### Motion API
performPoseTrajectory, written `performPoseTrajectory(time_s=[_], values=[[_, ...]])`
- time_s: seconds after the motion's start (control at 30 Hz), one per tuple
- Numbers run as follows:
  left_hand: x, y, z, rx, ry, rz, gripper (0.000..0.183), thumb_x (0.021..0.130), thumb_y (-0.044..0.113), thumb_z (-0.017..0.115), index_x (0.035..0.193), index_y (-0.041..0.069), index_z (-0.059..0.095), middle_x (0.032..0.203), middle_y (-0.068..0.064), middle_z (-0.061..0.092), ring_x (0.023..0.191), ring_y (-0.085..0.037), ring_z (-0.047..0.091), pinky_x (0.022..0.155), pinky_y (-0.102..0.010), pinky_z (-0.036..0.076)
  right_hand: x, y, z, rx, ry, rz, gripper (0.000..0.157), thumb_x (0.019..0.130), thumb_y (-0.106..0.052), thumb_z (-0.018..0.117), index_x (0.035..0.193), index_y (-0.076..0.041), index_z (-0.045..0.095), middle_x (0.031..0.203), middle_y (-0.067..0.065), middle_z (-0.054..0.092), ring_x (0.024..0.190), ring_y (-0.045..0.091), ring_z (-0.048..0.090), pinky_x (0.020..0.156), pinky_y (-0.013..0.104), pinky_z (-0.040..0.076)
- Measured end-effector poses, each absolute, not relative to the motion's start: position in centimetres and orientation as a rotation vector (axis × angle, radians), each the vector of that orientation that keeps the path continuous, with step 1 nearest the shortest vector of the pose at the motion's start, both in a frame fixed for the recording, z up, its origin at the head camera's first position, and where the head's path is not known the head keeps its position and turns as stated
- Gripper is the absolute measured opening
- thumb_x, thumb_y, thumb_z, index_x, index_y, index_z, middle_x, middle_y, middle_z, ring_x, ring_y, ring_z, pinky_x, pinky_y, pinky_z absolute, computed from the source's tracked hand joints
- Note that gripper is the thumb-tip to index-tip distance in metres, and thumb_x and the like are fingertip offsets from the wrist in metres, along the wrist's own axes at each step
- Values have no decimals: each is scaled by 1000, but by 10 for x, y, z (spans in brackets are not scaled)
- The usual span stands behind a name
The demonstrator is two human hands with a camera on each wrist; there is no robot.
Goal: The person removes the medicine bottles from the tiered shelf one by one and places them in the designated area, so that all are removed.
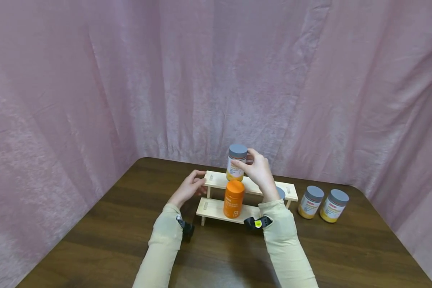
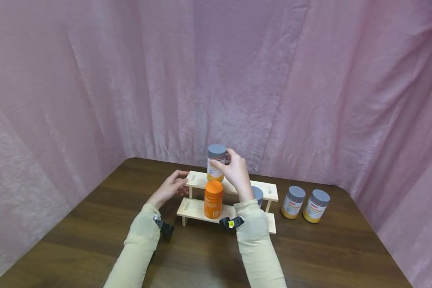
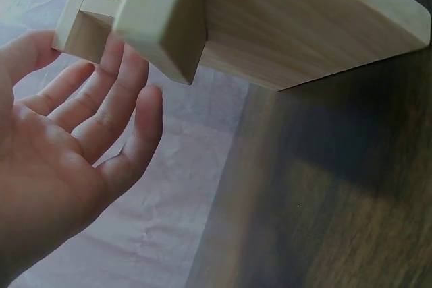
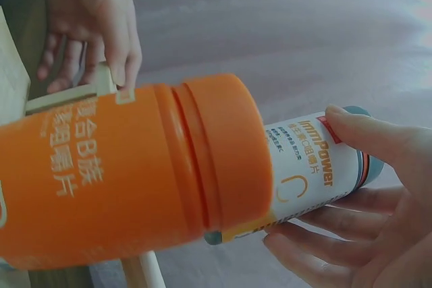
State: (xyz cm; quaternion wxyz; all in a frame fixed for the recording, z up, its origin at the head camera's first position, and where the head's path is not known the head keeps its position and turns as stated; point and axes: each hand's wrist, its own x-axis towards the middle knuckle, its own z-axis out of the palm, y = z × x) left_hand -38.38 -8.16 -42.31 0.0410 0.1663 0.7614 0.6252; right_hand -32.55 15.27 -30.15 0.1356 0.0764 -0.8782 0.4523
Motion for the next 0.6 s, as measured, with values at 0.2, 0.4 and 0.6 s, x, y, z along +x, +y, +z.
performPoseTrajectory(time_s=[0.2,0.4,0.6], values=[[-383,-84,-423,508,2344,1915,39,101,18,50,137,4,43,98,-33,64,68,-11,63,66,-30,47,-323,158,-298,187,-2521,1322,63,87,-34,72,139,-9,48,129,21,61,114,37,63,95,49,51],[-384,-85,-424,511,2323,1925,39,101,18,50,137,5,42,88,-21,67,67,-11,63,66,-32,49,-319,163,-296,121,-2501,1330,72,86,-36,72,146,-12,40,131,21,60,117,37,61,95,50,50],[-384,-85,-425,490,2296,1948,37,101,16,49,137,7,42,80,-5,64,66,-12,62,66,-35,50,-314,168,-295,123,-2475,1337,71,87,-36,72,146,-13,40,132,20,60,117,37,61,96,51,50]])
